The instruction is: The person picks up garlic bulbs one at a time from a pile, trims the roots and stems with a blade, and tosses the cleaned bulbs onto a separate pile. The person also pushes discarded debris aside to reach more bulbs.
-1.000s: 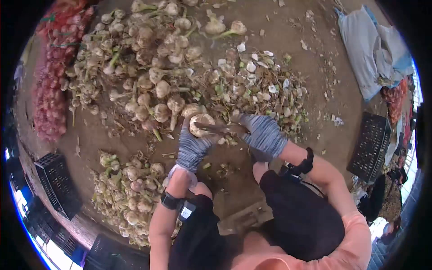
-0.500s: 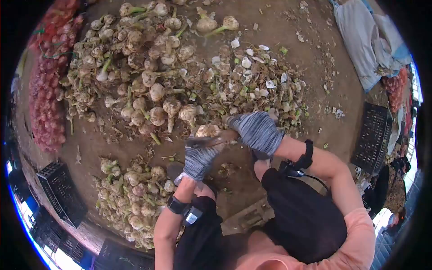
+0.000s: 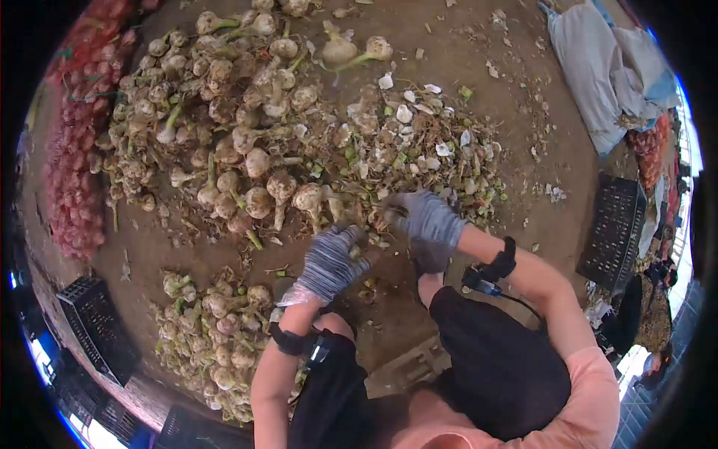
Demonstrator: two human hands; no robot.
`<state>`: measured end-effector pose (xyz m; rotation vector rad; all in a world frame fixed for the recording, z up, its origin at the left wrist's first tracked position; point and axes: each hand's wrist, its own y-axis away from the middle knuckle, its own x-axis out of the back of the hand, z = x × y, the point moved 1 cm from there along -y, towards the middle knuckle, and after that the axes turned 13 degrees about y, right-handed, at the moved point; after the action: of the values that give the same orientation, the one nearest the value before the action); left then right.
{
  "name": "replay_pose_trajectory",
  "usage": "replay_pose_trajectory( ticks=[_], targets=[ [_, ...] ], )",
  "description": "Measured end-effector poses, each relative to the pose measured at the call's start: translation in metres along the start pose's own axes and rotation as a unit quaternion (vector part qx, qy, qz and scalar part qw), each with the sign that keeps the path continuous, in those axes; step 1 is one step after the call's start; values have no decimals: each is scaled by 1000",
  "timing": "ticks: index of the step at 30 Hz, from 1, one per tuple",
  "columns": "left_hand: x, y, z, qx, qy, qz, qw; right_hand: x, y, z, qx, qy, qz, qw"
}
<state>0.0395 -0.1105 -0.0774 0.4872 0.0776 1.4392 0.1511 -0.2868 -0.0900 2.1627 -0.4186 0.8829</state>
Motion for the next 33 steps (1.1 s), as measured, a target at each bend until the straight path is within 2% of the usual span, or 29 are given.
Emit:
replay_pose_trajectory(
  ticks=[2,3,4,5,6,8,9,10,11,13,14,15,16,18,20,21,23,24,25,26,28,29,31,32,33],
  targets=[
    [0,-2,6,-100,-140,-78,982,8,-6,-4,1,-9,-17,1000],
    [0,0,12,-151,-192,-71,967,3,-12,4,17,44,-13,999],
    [4,3,15,-150,-193,-74,967,-4,-20,11,32,94,-6,995],
    [9,7,17,-159,-202,-67,964,-2,-20,26,-22,91,-54,994],
    [15,7,19,-169,-212,-50,961,0,-15,38,-16,96,-50,994],
    [43,23,16,-160,-240,-67,955,13,4,34,-82,178,-87,977],
    [56,34,19,-120,-285,-49,950,8,8,38,-75,176,-91,977],
    [72,47,15,-123,-277,-15,953,2,8,42,-56,176,-67,981],
    [87,67,13,-39,-289,3,957,-1,3,44,-35,176,-40,983],
    [126,130,2,196,-325,15,925,-1,-4,40,-46,163,-50,984],
    [147,171,-13,302,-331,-3,894,-4,-4,38,-67,150,-63,984],
    [166,193,-3,458,-378,-82,801,-16,-4,46,-64,148,-44,986],
    [190,240,-28,521,-365,-87,767,-19,-4,44,-58,145,-45,987],
    [195,224,-17,588,-318,-30,744,-21,-5,37,-39,108,-8,993],
    [177,190,-25,420,-299,142,845,-23,-9,30,-42,103,-32,993],
    [167,160,-34,406,-245,183,861,-22,-12,26,-52,118,-48,990],
    [137,102,-58,275,-32,302,912,-17,-10,14,-56,119,-59,990],
    [130,89,-121,196,-207,301,910,-17,-9,10,-54,122,-60,989],
    [125,57,-118,306,-118,288,899,-17,-7,8,-44,110,-45,992],
    [119,40,-155,239,-153,340,896,-18,-5,7,-34,96,-31,994],
    [120,16,-162,299,-36,369,879,-19,-4,2,-43,100,-42,993],
    [115,17,-163,299,-34,369,879,-19,-3,1,-50,101,-49,992],
    [105,28,-163,210,-34,431,877,-23,-1,1,-48,85,-48,994],
    [98,31,-167,210,-34,434,875,-25,-2,1,-45,69,-46,996],
    [88,35,-171,111,120,439,884,-26,-4,1,-43,69,-48,996]
  ],
)
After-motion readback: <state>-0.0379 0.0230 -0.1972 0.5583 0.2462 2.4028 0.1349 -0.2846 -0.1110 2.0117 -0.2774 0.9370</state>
